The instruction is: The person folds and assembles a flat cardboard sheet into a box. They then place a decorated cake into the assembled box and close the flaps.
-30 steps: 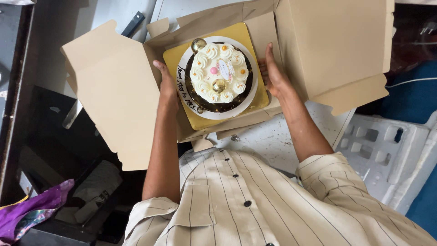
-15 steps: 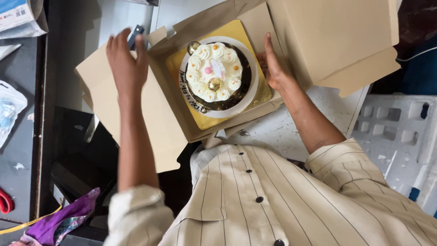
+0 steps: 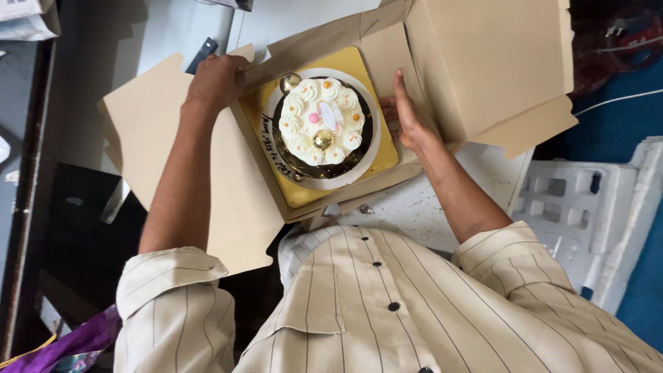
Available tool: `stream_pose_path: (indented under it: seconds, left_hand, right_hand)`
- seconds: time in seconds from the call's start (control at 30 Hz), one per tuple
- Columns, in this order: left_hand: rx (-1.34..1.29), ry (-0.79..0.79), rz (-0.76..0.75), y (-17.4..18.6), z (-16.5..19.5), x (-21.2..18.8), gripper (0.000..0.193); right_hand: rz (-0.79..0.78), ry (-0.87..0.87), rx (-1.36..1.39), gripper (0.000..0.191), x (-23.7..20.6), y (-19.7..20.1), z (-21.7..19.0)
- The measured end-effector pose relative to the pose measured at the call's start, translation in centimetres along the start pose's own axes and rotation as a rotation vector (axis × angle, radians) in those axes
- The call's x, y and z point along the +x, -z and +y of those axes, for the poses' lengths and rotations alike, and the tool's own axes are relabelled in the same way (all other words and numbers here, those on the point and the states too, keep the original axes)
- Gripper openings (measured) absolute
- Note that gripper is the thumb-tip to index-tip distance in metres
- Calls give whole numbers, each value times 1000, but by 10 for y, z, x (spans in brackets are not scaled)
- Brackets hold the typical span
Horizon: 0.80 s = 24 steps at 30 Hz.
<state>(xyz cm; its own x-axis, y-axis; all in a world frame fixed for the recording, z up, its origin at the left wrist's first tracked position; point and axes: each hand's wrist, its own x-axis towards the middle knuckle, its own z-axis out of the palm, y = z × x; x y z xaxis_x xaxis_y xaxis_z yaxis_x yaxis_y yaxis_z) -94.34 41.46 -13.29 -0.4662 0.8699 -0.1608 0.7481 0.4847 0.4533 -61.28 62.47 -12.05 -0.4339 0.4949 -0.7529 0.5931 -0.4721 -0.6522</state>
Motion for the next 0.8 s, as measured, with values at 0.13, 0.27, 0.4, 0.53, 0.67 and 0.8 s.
stream_pose_path:
  seconds: [0.13,0.27,0.4,0.53,0.67,0.8]
  left_hand:
    - [-32,-31,-1,0,0,5,30]
    - [30,-138,-117,9,27,26,28]
    - [-228,-149,-184,9,60,52,46]
    - [-216,-192,-277,4,80,79,52]
    - [-133,-242,-377,9,82,95,51]
    - [-138,-136,-516,13,83,99,56]
  right_hand:
    - [58,33,-190,96,-2,2,-7]
    - [193,306,-394,58,6,23,-27]
    - [347,763,-453,44,33,31,-61]
    - [477,1068,-573,62,55,16,-81]
    - [520,1104,-319,69,74,0,-81]
    - [518,1087,-325,66,85,-1,-71]
